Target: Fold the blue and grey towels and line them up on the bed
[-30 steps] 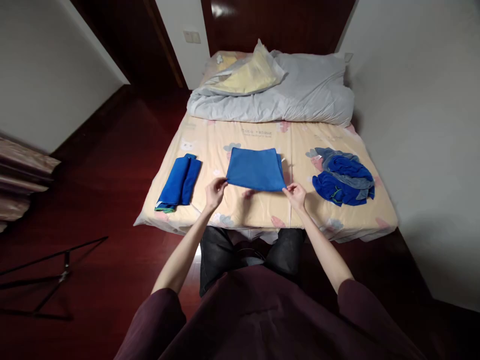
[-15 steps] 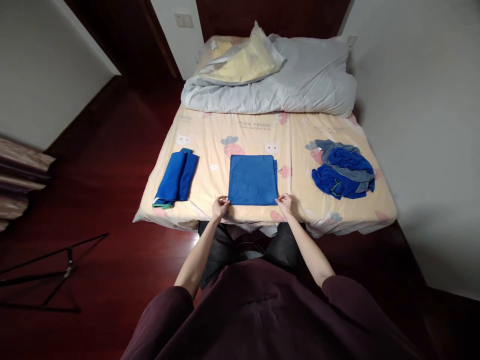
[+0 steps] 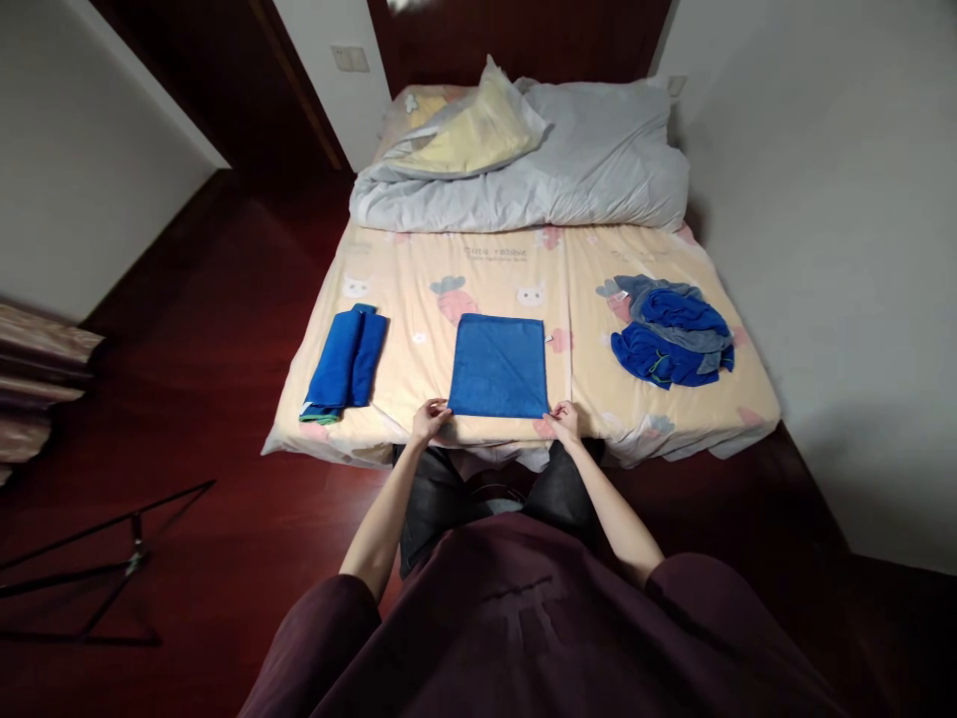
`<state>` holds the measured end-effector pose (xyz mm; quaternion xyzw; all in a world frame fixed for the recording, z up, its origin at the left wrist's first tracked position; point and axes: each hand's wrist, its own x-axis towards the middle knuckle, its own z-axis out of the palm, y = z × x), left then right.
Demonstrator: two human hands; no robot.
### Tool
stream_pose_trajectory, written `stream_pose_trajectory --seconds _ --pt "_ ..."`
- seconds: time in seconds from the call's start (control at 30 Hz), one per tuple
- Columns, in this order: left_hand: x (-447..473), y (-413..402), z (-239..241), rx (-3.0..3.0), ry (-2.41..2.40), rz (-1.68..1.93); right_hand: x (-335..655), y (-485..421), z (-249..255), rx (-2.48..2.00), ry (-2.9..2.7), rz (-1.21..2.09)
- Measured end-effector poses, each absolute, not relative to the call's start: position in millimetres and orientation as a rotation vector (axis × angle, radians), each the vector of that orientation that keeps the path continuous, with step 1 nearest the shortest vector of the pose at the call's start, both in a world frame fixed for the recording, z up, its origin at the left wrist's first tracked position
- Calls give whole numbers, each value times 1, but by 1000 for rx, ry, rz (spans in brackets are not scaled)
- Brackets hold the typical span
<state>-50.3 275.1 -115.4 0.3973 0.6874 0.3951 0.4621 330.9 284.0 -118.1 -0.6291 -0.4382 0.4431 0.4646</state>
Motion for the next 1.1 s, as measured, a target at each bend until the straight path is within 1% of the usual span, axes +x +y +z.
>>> stream_pose_trajectory --seconds 0.23,0.37,0.53,0.63,0.77,1.1 --pt "-57 274 -106 1062 1757 817 336 297 -114 -1563 -1104 1108" --pt "-57 252 -100 1090 1655 745 356 281 -114 -1570 -1198 1094" --pt "-49 216 -101 995 1523 752 374 257 -112 -1552 -1334 1116" --pt "-45 211 -105 945 1521 779 374 259 -111 -1527 -1326 1178" --pt "-44 234 -108 924 1521 790 372 281 -113 -1485 -1275 1263" --pt "-40 343 -107 926 1664 827 358 380 -121 -1496 -1231 1165"
